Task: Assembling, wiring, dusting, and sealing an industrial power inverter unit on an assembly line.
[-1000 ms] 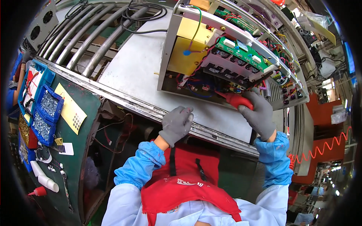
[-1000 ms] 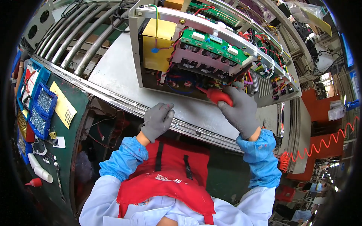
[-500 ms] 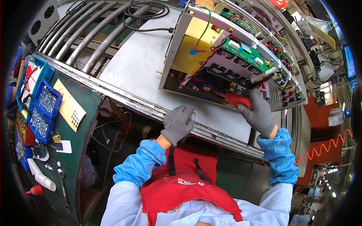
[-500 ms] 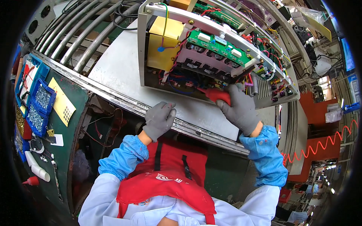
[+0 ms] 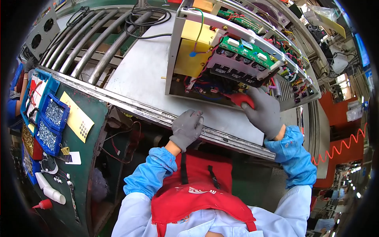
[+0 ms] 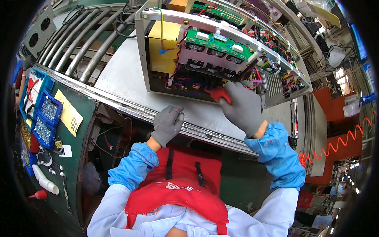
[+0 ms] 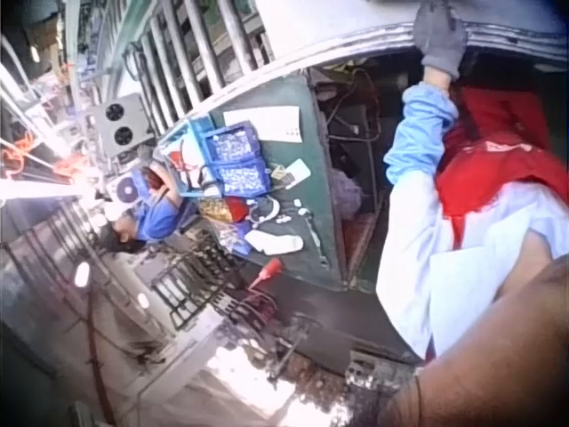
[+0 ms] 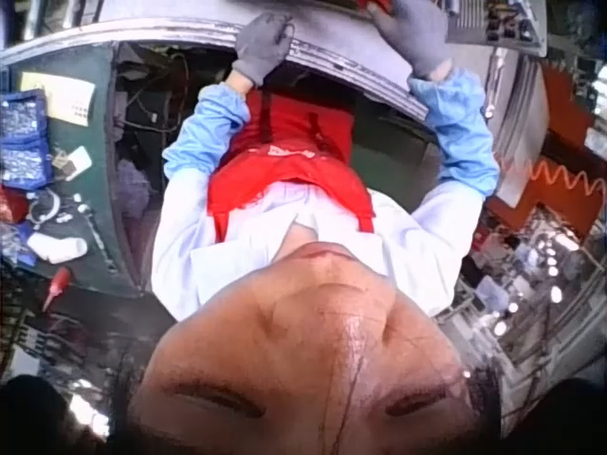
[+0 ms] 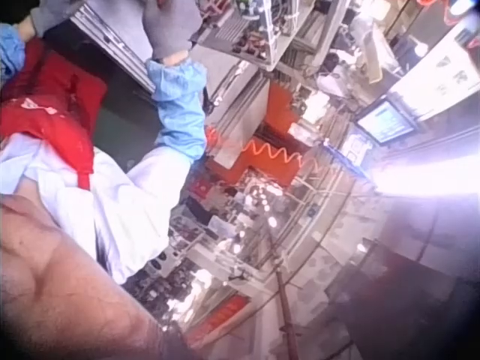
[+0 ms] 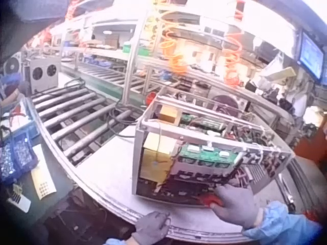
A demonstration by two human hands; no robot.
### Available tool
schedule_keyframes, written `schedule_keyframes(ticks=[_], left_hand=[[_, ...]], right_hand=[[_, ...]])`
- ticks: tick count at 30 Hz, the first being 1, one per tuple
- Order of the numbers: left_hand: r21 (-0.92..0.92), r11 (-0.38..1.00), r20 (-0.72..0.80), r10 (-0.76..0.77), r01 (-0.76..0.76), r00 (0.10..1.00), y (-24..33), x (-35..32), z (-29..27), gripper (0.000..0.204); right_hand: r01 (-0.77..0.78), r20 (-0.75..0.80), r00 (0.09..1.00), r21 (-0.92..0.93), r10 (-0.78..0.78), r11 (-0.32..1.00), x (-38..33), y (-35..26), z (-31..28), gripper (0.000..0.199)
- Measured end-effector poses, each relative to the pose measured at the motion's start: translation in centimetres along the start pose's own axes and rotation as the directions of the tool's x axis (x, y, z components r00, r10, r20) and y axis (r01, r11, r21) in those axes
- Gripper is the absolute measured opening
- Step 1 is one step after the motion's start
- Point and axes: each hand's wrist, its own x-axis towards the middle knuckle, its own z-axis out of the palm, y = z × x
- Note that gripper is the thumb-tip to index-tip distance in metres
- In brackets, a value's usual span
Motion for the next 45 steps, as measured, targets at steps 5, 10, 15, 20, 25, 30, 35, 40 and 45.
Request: schedule_keyframes(ticks=[5, 10, 15, 20, 25, 30, 35, 40, 45], left_hand=[[-0.002, 1.000, -0.030, 0.015, -0.015, 0.999, 0.0, 0.0, 0.0, 0.017], [-0.003, 1.000, -0.013, 0.011, -0.011, 1.000, 0.2, 0.0, -0.3, 0.016], [0.005, 1.000, -0.020, 0.030, -0.030, 0.999, 0.3, 0.2, -0.4, 0.017], [-0.011, 1.000, 0.004, 0.008, -0.008, 1.000, 0.3, 0.2, -0.4, 0.017], [0.015, 1.000, 0.011, 0.007, -0.007, 1.000, 0.3, 0.1, -0.4, 0.018], [0.009, 1.000, 0.019, 0.005, -0.005, 1.000, 0.3, 0.1, -0.5, 0.018], [0.004, 0.999, 0.058, -0.034, 0.033, 0.998, 0.3, 0.1, -0.6, 0.018], [-0.105, 0.994, -0.005, 0.033, -0.034, 0.999, 1.7, 0.6, -1.5, 0.024], [-0.079, 0.950, -0.092, 0.296, -0.303, 0.951, 4.2, 5.1, -1.8, 0.048]], right_hand=[[0.059, 0.030, 0.998, -0.103, -0.057, 0.993, 1.9, -1.6, -1.0, 0.024], [0.103, 0.136, 0.987, -0.153, -0.082, 0.983, 3.6, -3.1, -1.3, 0.023], [0.169, 0.181, 0.974, -0.164, -0.139, 0.972, 5.3, -3.7, -1.2, 0.021], [0.135, 0.151, 0.983, -0.187, -0.108, 0.973, 6.1, -3.2, -1.6, 0.023], [0.075, 0.177, 0.983, -0.176, -0.043, 0.981, 5.9, -3.8, -1.1, 0.024], [0.021, 0.165, 0.986, -0.201, 0.013, 0.979, 4.9, -3.3, -1.5, 0.024], [-0.058, 0.008, 0.998, -0.130, 0.060, 0.990, 3.6, -1.8, -1.4, 0.020], [-0.139, -0.080, 0.987, 0.021, 0.140, 0.990, 0.6, -0.5, -1.5, 0.027], [-0.136, -0.155, 0.974, 0.173, 0.163, 0.976, -0.9, -0.3, -0.7, 0.032]])
